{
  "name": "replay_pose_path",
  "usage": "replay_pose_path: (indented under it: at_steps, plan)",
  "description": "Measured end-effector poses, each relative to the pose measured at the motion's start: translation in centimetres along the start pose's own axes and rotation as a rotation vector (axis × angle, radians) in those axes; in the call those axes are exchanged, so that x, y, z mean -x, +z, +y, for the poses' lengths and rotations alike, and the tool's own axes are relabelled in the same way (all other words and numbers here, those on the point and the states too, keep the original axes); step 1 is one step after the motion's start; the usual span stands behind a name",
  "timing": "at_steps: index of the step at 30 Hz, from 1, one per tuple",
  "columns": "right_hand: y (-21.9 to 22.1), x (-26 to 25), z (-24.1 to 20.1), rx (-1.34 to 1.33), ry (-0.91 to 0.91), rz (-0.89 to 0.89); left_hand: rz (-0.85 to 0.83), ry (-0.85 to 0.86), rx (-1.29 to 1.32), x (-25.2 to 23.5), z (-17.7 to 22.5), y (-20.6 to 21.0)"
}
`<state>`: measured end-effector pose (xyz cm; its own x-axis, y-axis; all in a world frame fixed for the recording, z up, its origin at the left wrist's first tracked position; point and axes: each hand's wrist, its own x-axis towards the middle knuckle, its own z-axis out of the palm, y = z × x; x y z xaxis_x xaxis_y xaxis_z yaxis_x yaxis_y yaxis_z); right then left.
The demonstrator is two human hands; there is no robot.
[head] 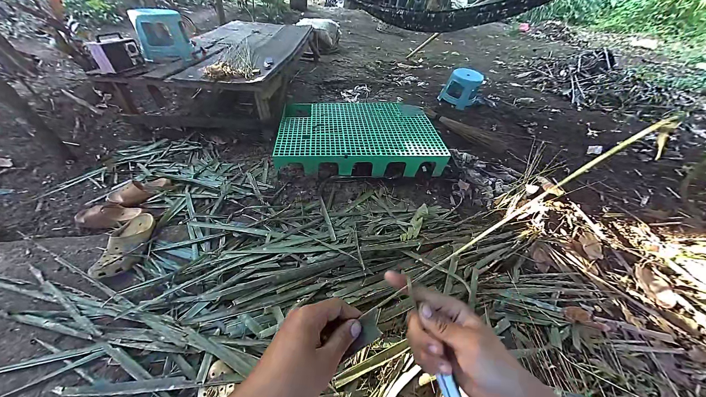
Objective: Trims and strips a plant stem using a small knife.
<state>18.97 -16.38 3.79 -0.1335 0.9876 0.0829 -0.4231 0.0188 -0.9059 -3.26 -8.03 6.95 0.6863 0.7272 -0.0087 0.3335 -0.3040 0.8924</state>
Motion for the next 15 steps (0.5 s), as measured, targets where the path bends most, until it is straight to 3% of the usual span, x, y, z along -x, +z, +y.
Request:
replay_pose_path:
  at_steps: [4,10,15]
  plan:
    - [1.9,0.2,1.4,0.011,0.099,-0.118,0.072,0.11,-0.036,0.3,0.2,0.7]
    - [2.1,0.3,1.3,0.135,-0.086,-0.046,0.065,0.175,0.03,0.7,0.6,0.9]
    - [-0.4,0.2,-0.5,0.179,-0.27,0.13,0.046,0.168,0.08,1.3,0.2,0.3]
